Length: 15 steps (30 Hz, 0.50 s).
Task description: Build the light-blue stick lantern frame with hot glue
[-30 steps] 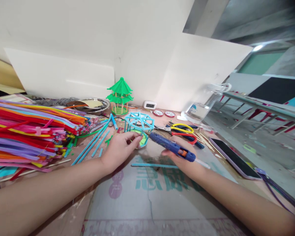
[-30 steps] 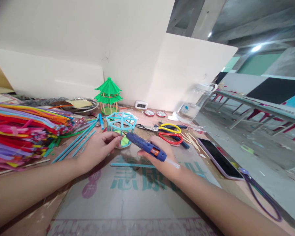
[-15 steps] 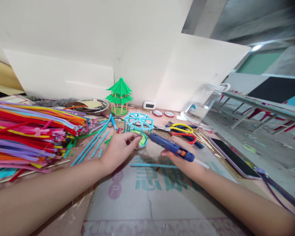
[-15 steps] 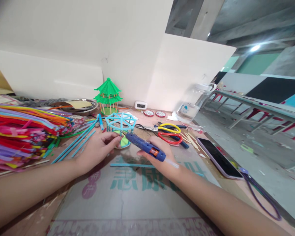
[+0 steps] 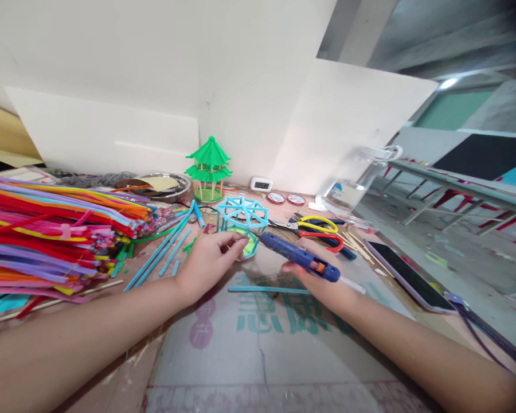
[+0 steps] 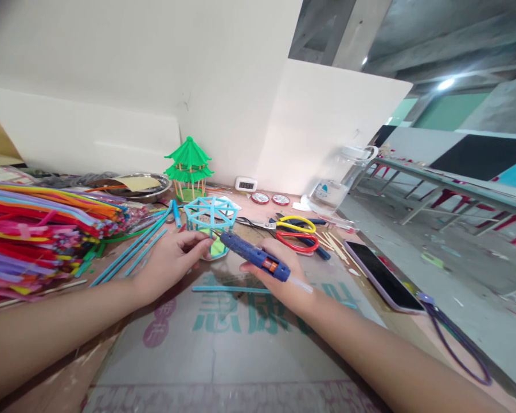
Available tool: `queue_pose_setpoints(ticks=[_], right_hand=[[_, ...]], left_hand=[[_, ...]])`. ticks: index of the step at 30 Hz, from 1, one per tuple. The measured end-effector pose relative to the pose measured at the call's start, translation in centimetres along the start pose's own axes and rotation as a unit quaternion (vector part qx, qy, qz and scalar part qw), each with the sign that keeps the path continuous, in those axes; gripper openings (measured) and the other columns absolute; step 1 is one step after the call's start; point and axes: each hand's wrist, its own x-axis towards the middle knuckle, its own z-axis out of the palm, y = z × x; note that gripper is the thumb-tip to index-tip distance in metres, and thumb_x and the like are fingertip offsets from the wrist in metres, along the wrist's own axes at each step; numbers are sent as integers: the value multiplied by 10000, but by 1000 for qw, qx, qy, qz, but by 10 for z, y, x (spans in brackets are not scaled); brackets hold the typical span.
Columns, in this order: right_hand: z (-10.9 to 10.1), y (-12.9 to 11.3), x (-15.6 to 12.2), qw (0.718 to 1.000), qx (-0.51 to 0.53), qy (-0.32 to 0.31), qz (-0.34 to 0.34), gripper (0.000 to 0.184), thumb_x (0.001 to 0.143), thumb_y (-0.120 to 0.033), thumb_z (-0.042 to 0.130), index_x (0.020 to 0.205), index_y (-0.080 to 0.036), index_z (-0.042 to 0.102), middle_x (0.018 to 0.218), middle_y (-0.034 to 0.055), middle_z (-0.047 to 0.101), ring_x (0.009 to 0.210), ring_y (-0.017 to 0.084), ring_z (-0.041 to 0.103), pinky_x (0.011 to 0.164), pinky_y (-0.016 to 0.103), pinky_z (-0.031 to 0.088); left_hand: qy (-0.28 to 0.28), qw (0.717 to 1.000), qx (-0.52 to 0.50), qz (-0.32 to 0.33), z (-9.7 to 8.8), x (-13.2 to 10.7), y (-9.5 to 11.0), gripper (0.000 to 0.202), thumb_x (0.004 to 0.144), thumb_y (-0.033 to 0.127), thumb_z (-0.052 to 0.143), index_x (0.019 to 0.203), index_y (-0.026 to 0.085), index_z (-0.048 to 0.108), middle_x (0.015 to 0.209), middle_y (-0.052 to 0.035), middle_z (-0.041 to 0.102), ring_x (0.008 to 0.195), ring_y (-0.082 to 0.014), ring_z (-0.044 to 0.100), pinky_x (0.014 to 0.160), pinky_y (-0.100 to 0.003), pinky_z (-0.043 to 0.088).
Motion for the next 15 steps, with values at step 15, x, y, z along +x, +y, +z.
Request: queue_pose_setpoints(ticks=[15], right_hand=[[2, 5, 0, 1000, -7, -1, 6, 243, 798, -399, 719, 714, -220, 577, 641, -22, 592, 572, 145, 554, 537, 262, 426]], left_hand=[[7, 1000, 4, 5, 1, -1, -1, 291, 925, 308, 524, 702, 177, 656, 629, 43, 648, 529, -89, 552, 557, -200, 389]])
